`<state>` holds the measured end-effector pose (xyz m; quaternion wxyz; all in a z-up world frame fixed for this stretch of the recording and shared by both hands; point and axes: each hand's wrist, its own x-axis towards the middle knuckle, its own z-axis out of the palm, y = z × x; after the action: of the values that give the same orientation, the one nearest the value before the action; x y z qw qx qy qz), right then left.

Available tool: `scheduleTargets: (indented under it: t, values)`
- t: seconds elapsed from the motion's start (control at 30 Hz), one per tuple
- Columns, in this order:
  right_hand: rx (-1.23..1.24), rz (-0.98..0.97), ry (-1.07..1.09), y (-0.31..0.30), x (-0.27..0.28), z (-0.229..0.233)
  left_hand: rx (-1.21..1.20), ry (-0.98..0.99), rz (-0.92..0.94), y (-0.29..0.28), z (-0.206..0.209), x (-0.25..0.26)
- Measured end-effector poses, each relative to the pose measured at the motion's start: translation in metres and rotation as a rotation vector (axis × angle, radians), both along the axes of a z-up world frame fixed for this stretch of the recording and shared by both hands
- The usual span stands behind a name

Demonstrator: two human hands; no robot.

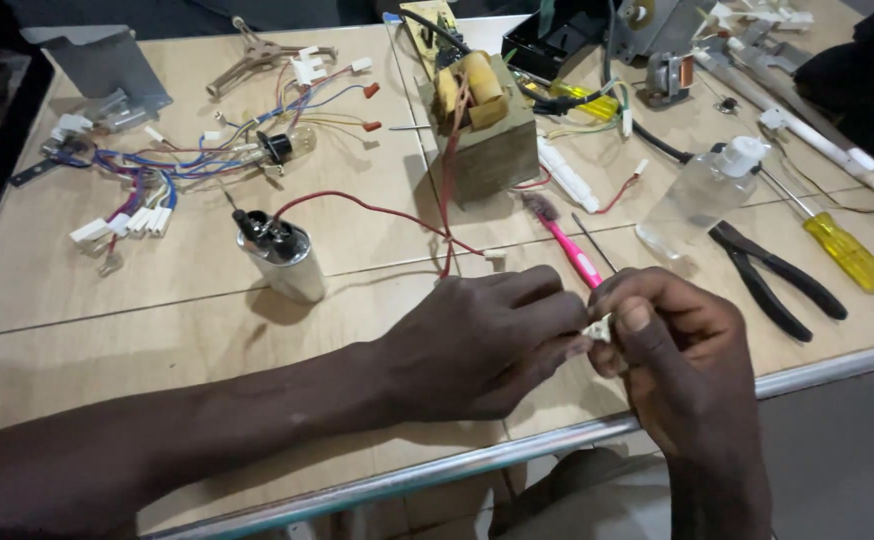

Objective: The person is troubleshooting and repairing electrical components of an appliance, specifically connecting and disconnecting wires from a transformer and capacitor using pliers and a probe.

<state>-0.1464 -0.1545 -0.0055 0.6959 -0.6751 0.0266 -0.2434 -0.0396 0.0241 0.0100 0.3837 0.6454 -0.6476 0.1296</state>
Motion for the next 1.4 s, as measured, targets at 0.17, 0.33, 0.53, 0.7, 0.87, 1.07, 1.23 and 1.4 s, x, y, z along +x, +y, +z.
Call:
scheduleTargets:
  t: [0.17, 0.33, 0.53, 0.7, 0.87, 1.07, 1.23, 1.4]
  values:
    - [0.011, 0.039, 0.123, 0.015, -0.002, 0.018, 0.028, -0.033, 0.046, 0.011, -0.006, -0.003]
    - [-0.018, -0.127, 0.223, 0.027, 0.0, 0.027, 0.013, 0.279, 0.537, 0.026, -0.001, -0.008]
    - [-0.117, -0.174, 0.247, 0.023, 0.0, 0.015, 0.019, 0.499, 0.707, 0.046, -0.012, 0.003]
    - [-0.208, -0.116, 0.205, 0.023, 0.001, 0.016, -0.005, 0.502, 0.558, 0.046, -0.014, 0.027]
    - [-0.161, -0.091, 0.234, 0.028, 0.003, 0.02, 0.084, 0.885, 0.467, 0.038, -0.004, 0.026]
    - [-0.21, -0.039, 0.341, 0.041, 0.015, 0.021, -0.06, 1.418, 0.156, 0.035, 0.001, 0.017]
    - [-0.103, -0.063, 0.391, 0.048, 0.017, 0.024, -0.214, 1.527, 0.112, 0.035, -0.003, 0.016]
    - [-0.021, -0.064, 0.356, 0.042, 0.016, 0.018, -0.125, 1.226, 0.199, 0.038, -0.004, 0.011]
